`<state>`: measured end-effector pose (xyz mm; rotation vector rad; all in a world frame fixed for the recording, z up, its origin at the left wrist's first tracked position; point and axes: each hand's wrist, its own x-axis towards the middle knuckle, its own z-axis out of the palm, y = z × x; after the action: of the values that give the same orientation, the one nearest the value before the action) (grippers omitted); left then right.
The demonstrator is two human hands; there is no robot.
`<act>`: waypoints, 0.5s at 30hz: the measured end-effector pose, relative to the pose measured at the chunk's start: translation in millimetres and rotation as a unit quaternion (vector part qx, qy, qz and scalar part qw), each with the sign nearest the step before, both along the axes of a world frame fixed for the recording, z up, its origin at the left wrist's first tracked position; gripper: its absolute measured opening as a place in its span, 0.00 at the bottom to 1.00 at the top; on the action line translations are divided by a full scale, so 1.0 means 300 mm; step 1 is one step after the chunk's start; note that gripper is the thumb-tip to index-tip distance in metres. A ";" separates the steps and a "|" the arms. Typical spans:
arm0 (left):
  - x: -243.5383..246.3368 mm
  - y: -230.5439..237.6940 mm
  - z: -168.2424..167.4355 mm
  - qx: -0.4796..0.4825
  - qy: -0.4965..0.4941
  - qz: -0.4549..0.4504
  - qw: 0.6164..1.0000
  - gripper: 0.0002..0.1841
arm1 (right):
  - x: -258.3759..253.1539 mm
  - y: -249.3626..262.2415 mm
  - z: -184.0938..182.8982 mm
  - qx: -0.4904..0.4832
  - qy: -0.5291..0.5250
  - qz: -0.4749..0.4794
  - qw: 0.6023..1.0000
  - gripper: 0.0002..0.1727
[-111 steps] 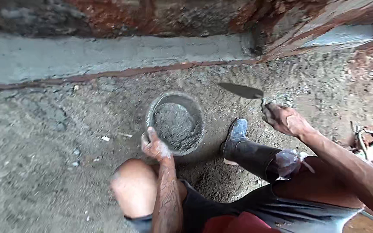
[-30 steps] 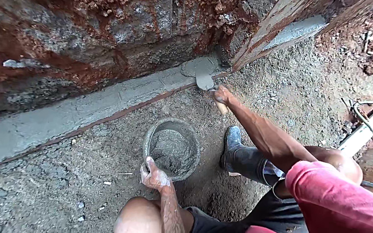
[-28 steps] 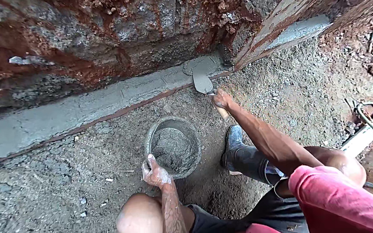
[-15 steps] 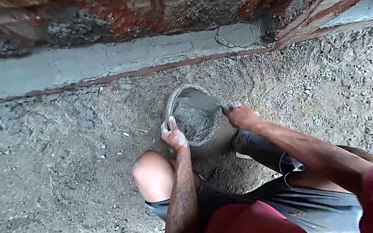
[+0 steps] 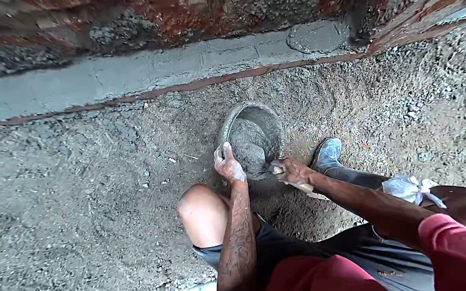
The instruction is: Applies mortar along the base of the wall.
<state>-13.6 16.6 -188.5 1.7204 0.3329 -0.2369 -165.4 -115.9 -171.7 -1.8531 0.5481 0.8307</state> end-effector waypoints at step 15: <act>0.019 0.016 0.035 0.011 0.034 0.042 0.998 0.16 | -0.022 -0.326 0.252 0.097 -0.077 -0.161 0.979 0.16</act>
<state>-7.8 21.4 -177.9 1.7175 0.4587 -0.2322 -172.0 -213.7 -96.1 -1.5801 0.6255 0.5014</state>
